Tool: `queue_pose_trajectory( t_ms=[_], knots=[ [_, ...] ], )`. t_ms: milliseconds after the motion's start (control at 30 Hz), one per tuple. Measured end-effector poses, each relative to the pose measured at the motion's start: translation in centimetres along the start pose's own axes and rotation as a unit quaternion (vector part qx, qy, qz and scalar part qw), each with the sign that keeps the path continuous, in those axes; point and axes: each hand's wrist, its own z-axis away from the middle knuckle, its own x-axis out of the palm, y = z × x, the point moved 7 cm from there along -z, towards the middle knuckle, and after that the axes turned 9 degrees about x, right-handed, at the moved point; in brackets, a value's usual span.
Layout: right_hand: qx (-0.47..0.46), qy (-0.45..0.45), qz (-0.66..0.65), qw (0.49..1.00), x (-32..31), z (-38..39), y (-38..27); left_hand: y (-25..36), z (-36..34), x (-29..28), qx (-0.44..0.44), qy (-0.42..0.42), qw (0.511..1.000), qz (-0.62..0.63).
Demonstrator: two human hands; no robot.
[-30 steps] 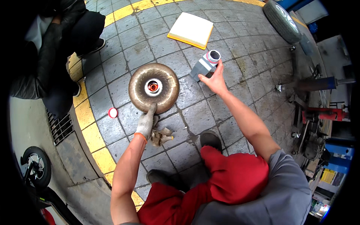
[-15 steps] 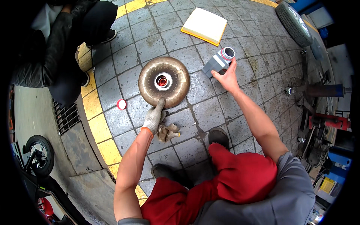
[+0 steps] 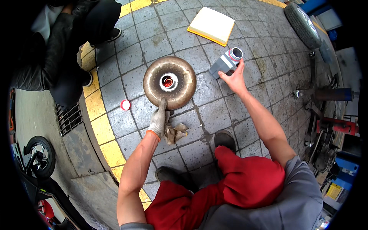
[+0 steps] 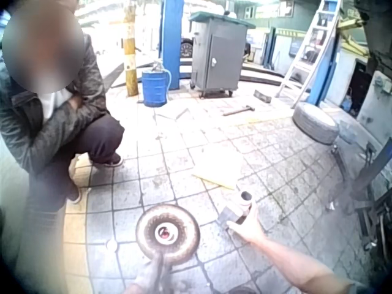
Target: The person pours red lubricant from a bottle into the center of a turbocharger component placed on the floor, then uses a gloved finger to spread the lubricant inside the component. The person later moves to a vehicle lift and uses a wrench to tighten a bolt under the car.
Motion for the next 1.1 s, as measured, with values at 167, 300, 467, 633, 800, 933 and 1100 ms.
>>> queue_pose_trajectory(
  t_ms=[167, 300, 467, 633, 800, 933, 1100],
  knots=[
    [0.002, -0.010, -0.032, 0.999, 0.0, 0.0, 0.3, 0.8, 0.8, 0.5, -0.017, 0.001, 1.000, -0.004],
    [-0.006, -0.011, -0.040, 0.999, 0.2, -0.3, 0.8, 0.1, 0.0, 0.2, -0.023, -0.007, 1.000, 0.000],
    [0.003, -0.019, -0.054, 0.998, 0.5, -0.3, 1.2, -0.1, -0.4, 0.2, -0.031, -0.013, 0.999, 0.008],
    [-0.002, -0.008, -0.027, 1.000, 0.2, -0.1, 0.7, 0.8, -0.2, 0.3, -0.031, -0.022, 0.999, -0.025],
    [0.001, -0.015, -0.032, 0.999, 0.2, -0.1, 0.7, 1.8, -0.3, 0.6, -0.017, -0.016, 0.999, -0.035],
    [-0.002, -0.012, -0.016, 1.000, 0.1, 0.0, 0.4, 1.9, -0.6, 0.6, -0.044, -0.025, 0.998, -0.028],
    [-0.008, -0.009, -0.009, 1.000, 0.0, -0.1, 0.4, 1.7, -1.2, 0.6, -0.044, -0.024, 0.998, -0.028]
  ],
)
